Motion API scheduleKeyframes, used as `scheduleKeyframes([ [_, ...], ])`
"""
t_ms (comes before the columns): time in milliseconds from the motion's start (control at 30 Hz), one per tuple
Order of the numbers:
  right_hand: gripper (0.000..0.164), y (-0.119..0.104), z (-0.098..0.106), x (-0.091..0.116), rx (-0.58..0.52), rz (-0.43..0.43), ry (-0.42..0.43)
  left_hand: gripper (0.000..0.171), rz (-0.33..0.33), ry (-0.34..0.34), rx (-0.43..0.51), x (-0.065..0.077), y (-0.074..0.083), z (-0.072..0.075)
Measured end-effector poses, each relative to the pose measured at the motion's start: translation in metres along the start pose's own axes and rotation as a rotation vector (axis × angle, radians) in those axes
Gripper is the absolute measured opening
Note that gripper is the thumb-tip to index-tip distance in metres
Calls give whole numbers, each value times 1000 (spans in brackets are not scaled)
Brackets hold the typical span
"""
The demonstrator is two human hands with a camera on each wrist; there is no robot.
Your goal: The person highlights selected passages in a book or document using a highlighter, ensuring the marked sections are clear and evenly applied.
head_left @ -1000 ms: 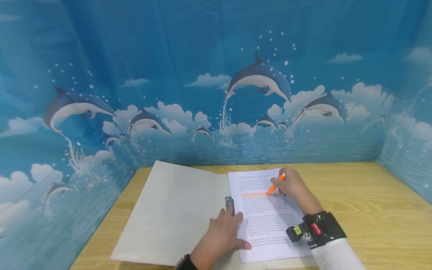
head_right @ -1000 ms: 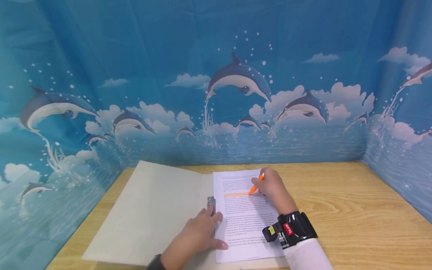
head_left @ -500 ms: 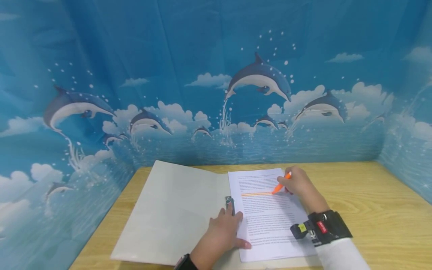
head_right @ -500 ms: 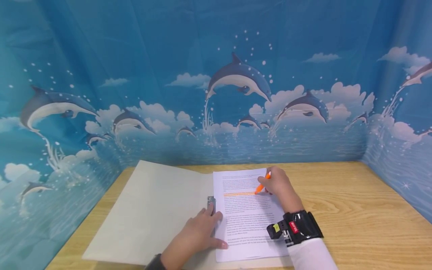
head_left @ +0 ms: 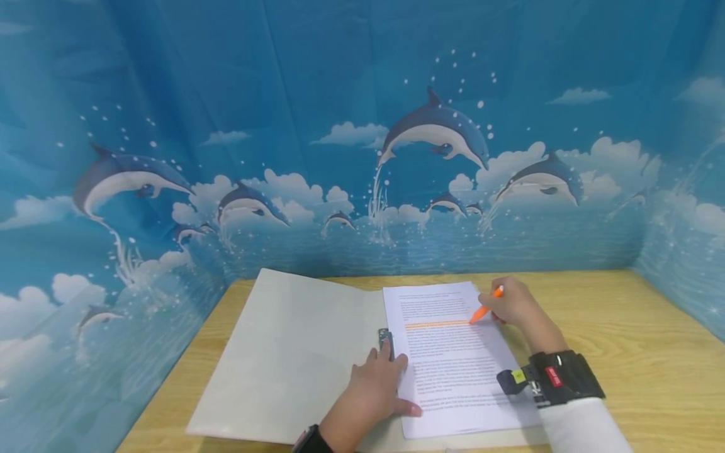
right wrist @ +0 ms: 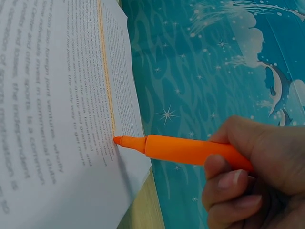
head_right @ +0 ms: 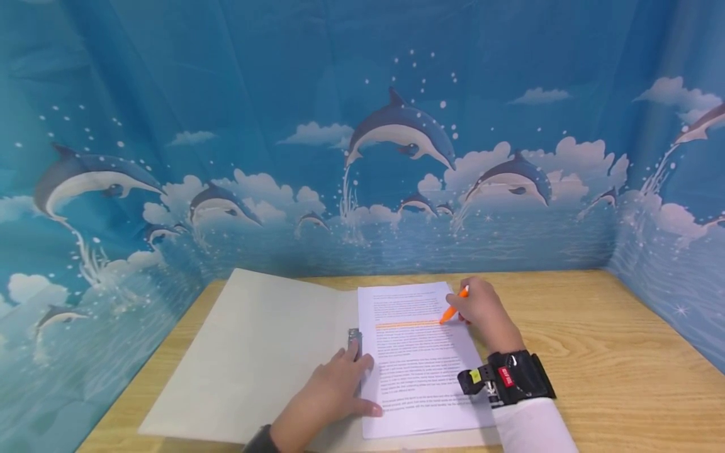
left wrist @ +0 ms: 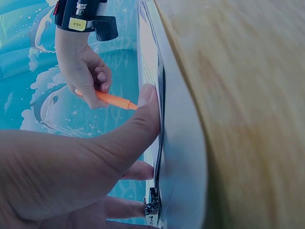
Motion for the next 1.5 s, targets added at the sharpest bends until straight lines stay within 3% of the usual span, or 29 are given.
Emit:
scheduleKeyframes([
  [200, 22, -1, 7, 0, -15, 42, 36, 94, -8, 3, -11, 1, 1, 1],
  [633, 21, -10, 7, 2, 2, 95, 32, 95, -3, -16, -11, 3, 0, 1],
  [833, 25, -34, 18, 8, -71, 95, 92, 95, -14, -14, -16, 2, 1, -1],
  [933, 25, -50, 9, 14, -56, 116, 84, 95, -16, -13, -31, 1, 1, -1],
  [1233, 25, -87, -48, 31, -65, 245, 71, 93, -11, -25, -15, 1, 1, 2],
  [1500, 20, -100, -62, 38, -105, 296, 135, 93, -4, -28, -20, 0, 0, 1],
])
Point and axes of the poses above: each hand's wrist, its own x-axis away from the middle knuckle, its own z-axis out of the back of the hand, y = z × x, the point moved 10 cm from there along -x, towards the middle knuckle, and after that the axes turned 13 degrees about y, right-handed, at the moved point
